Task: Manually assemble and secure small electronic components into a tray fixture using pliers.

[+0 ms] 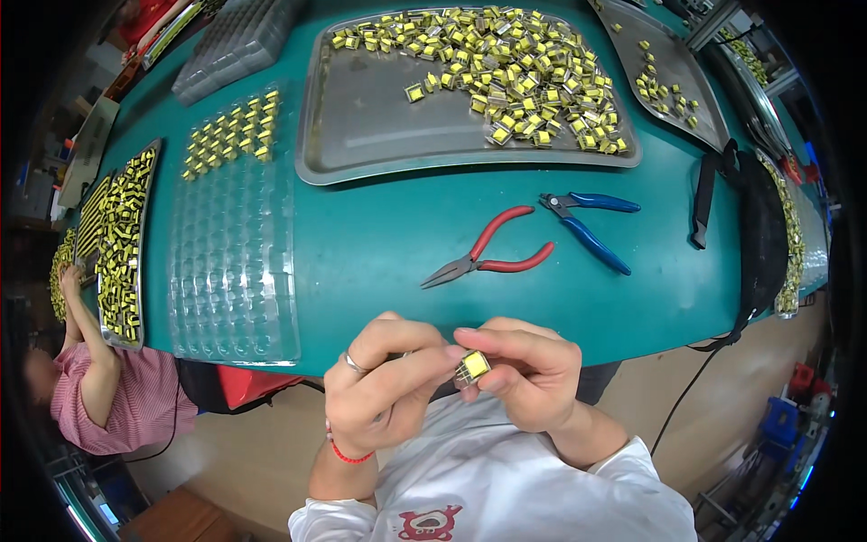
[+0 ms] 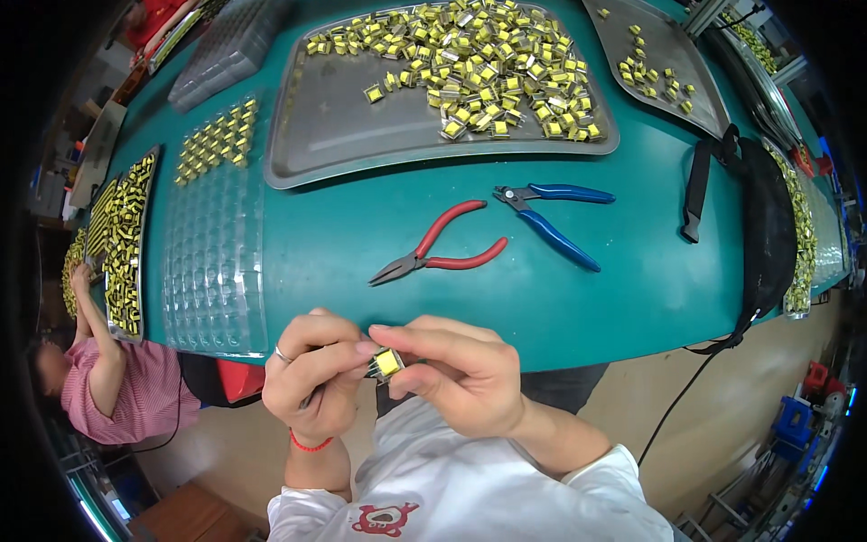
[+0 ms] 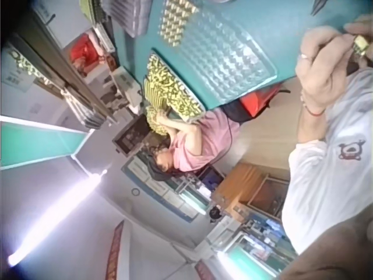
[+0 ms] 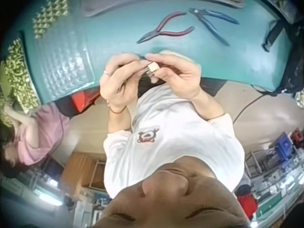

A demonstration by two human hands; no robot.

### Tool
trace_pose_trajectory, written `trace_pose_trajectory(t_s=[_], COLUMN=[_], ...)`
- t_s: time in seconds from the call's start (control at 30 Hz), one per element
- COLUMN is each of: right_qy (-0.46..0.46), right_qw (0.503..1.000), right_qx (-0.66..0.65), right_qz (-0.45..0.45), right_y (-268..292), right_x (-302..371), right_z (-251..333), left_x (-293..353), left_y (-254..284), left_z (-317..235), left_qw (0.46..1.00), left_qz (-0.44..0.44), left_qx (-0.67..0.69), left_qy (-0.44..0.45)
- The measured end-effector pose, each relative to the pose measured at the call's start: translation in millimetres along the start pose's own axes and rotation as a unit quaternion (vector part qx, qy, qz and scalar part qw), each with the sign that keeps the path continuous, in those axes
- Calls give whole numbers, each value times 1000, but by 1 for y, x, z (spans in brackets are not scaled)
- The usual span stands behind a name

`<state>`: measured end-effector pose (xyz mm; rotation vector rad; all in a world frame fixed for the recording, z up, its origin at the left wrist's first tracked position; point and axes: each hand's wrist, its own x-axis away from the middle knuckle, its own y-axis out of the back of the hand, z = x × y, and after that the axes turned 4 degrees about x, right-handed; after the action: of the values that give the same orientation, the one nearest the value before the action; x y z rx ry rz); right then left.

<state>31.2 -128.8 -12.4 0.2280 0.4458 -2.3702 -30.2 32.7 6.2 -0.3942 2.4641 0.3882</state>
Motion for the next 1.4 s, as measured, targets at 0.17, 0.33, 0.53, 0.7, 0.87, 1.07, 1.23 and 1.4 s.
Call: trace_pose_trajectory(t_s=[0.17, 0.33, 0.53, 0.7, 0.87, 1.07, 1.23, 1.4], right_qy=[9, 1, 1, 4, -39, -78, -84, -50], right_qw=[1000, 1000, 1000, 1000, 999, 993, 994, 991], right_qx=[27, 20, 14, 14, 12, -52, 52, 22], right_qz=[-2, -10, -7, 3, 9, -73, -56, -119], right_y=[-1, 1, 2, 3, -4, -3, 6, 6], right_x=[0, 3, 3, -1, -10, 10, 15, 13], right_z=[1, 2, 1, -1, 2, 13, 23, 15], left_x=[-3, -1, -1, -5, -3, -3, 3, -6], left_y=[1, -2, 0, 0, 9, -3, -19, -13], left_z=[-2, -1, 1, 5, 4, -1, -9, -16], left_qw=[999, 999, 998, 998, 998, 998, 988, 971], left_qz=[14, 21, 23, 24, 10, 3, -10, 11], left_qx=[-34, -40, -43, -44, -53, 68, 147, 198], left_qy=[-17, -25, -33, -43, -22, -3, 56, 132])
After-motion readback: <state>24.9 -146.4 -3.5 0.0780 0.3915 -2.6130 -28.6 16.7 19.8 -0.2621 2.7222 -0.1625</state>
